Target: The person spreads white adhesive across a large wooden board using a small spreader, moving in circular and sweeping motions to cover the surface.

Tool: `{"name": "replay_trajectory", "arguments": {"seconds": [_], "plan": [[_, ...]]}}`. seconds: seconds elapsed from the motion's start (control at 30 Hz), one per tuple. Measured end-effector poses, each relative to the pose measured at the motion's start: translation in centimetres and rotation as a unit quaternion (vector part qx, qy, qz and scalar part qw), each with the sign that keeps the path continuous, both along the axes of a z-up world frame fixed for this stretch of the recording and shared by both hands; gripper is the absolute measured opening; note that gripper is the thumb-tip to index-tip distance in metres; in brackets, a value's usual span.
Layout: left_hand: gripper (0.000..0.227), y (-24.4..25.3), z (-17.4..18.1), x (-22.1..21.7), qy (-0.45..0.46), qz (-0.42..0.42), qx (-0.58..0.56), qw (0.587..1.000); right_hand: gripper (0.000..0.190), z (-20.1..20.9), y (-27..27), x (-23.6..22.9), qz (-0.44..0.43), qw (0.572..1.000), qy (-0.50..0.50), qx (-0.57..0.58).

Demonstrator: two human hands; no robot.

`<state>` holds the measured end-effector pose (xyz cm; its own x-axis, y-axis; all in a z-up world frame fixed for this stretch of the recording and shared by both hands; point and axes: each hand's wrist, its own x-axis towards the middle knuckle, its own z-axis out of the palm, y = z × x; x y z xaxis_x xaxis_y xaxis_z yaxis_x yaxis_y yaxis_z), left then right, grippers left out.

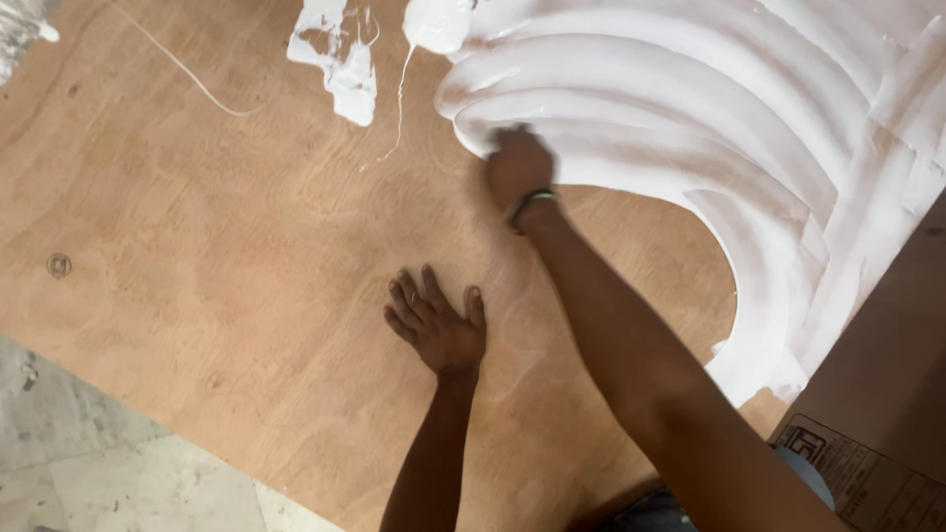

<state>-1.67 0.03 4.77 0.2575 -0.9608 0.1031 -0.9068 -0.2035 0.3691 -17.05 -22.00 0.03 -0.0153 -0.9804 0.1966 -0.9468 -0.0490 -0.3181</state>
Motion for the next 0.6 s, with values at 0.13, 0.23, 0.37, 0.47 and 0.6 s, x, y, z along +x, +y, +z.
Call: {"name": "replay_trajectory", "arguments": {"seconds": [0.13, 0.23, 0.37, 0.47, 0.6], "plan": [[0.079, -0.4, 0.1, 0.2, -0.006, -0.001, 0.027, 1.0, 0.029, 0.5, 1.4, 10.3, 0.161, 0.983, 0.038, 0.081], [0.079, -0.5, 0.0, 0.2, -0.016, 0.002, 0.023, 1.0, 0.024, 1.5, 3.7, 8.9, 0.199, 0.974, 0.096, 0.055], [0.077, -0.4, 0.0, 0.2, -0.019, -0.009, -0.006, 1.0, 0.025, 1.4, 2.3, -1.7, 0.168, 0.98, 0.091, 0.057], [0.076, -0.1, 0.3, 0.2, -0.027, -0.012, -0.009, 1.0, 0.028, 2.2, 5.0, -13.3, 0.114, 0.986, 0.084, 0.089], [0.07, 0.0, 0.1, 0.2, -0.037, -0.023, -0.064, 0.997, 0.03, 4.9, 13.5, -26.2, -0.052, 0.976, 0.123, 0.173]]}}
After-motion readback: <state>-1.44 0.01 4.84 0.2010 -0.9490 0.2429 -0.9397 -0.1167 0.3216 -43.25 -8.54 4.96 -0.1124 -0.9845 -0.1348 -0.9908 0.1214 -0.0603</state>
